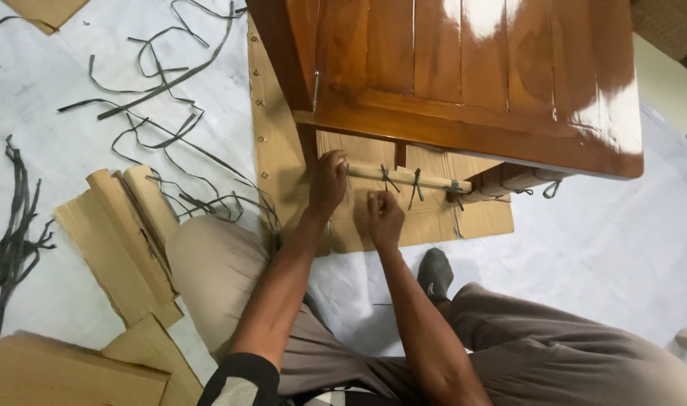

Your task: Wrapping the legs of a wooden chair with protective cardboard strips and securing them with ties.

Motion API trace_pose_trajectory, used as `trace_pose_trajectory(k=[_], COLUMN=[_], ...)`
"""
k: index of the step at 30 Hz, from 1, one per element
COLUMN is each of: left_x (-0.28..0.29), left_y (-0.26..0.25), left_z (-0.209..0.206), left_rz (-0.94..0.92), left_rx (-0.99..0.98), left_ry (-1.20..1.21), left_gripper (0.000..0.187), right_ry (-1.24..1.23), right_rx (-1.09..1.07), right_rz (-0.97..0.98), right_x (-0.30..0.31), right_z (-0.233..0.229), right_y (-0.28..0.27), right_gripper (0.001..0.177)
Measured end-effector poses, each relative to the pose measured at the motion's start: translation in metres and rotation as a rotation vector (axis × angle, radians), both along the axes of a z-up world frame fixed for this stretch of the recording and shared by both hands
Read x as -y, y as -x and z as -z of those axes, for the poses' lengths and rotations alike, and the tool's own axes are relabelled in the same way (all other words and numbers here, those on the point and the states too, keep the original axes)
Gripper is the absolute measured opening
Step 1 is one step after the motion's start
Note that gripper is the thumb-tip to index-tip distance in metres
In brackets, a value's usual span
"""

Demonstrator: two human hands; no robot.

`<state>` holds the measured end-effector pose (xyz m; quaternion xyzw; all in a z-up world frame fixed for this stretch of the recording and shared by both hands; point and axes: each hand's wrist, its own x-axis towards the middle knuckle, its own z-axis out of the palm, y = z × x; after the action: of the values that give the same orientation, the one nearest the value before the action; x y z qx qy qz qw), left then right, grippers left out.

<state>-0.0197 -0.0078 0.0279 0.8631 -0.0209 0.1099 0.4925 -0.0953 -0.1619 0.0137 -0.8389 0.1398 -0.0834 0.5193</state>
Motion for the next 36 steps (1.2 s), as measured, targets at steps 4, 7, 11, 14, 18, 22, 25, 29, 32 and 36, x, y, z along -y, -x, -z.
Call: trace_pose_trajectory(k=[4,7,11,14,18,22,25,29,32,36], left_x=[-0.002,-0.004,-0.008,-0.019,-0.032,-0.031,-0.03,-0.035,-0.035,-0.02], left_y=[0.0,0.006,0.021,0.017,0.021,0.023,0.023,0.015,0.013,0.008], left_z=[-0.023,-0.065,-0.11,-0.118,-0.148,-0.166,-0.165,-0.157,-0.162,-0.181], left_rz=[0.007,-0.061,-0.247,-0.391,-0.431,-0.253,-0.147,-0.087,-0.074,0.048], left_rx=[0.17,0.475,0.442,0.535,0.572,0.514,0.521,0.463,0.41,0.347], left_ry=[0.043,-0.314,0.124,0.203,0.329,0.541,0.566,0.639,0.656,0.88], left_gripper=[0.023,0.016,0.005,0.007,0.024,0.032,0.032,0.037,0.04,0.042], right_ry=[-0.124,-0.215,-0.094,-0.081,-0.077,-0.165,-0.131,-0.099,-0.106,-0.109], right_rx=[0.134,0.313,0.608,0.761,0.759,0.649,0.612,0.557,0.563,0.548], right_rz=[0.071,0.105,0.253,0.368,0.437,0.404,0.36,0.314,0.307,0.292], right_x=[0.0,0.003,0.005,0.007,0.011,0.008,0.011,0.008,-0.001,0.013], right_z=[-0.06,-0.099,-0.152,-0.18,-0.191,-0.224,-0.229,-0.237,-0.238,-0.24], right_y=[-0.01,-0.021,-0.033,-0.035,-0.034,-0.023,-0.023,-0.02,-0.023,-0.03], right_gripper=[0.023,0.015,0.008,0.03,0.053,0.055,0.046,0.053,0.056,0.058])
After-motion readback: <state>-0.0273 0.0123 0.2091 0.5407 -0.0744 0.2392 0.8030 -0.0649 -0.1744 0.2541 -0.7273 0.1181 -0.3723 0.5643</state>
